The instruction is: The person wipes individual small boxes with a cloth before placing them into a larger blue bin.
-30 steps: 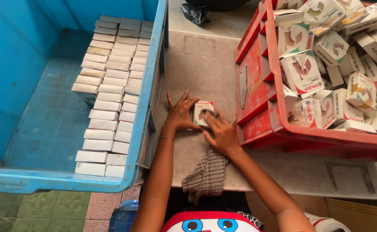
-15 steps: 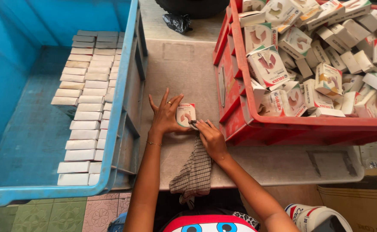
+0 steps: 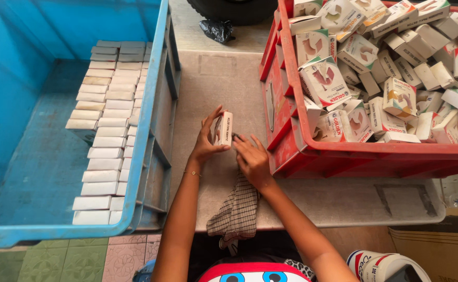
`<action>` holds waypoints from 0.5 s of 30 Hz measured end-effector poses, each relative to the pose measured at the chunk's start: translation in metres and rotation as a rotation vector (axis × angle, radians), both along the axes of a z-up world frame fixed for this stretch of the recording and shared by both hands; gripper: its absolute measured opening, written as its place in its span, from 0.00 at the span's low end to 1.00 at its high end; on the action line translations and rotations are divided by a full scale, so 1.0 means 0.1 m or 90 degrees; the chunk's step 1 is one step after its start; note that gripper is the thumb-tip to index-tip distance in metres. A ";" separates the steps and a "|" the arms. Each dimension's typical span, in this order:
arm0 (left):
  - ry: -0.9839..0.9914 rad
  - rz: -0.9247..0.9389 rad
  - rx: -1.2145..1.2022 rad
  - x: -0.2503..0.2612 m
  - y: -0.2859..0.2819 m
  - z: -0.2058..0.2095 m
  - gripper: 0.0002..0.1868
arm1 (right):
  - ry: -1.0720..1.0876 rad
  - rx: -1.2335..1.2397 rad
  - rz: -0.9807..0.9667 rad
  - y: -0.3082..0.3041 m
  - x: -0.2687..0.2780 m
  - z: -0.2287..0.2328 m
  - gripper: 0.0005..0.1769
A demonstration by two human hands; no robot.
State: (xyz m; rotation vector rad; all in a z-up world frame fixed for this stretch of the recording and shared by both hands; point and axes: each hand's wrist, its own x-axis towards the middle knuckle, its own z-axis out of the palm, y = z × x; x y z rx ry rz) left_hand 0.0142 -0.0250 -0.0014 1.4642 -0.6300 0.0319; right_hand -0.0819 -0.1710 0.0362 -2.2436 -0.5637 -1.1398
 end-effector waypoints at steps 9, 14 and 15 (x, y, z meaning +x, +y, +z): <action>-0.083 -0.011 0.135 0.10 -0.03 -0.27 0.62 | -0.007 -0.024 0.012 -0.12 0.11 -0.05 0.12; -0.107 0.058 0.274 -0.08 0.03 -0.07 0.61 | 0.084 -0.026 0.078 -0.14 0.17 -0.24 0.12; -0.127 0.099 0.338 -0.11 0.04 -0.05 0.61 | 0.125 -0.021 0.101 -0.17 0.19 -0.28 0.13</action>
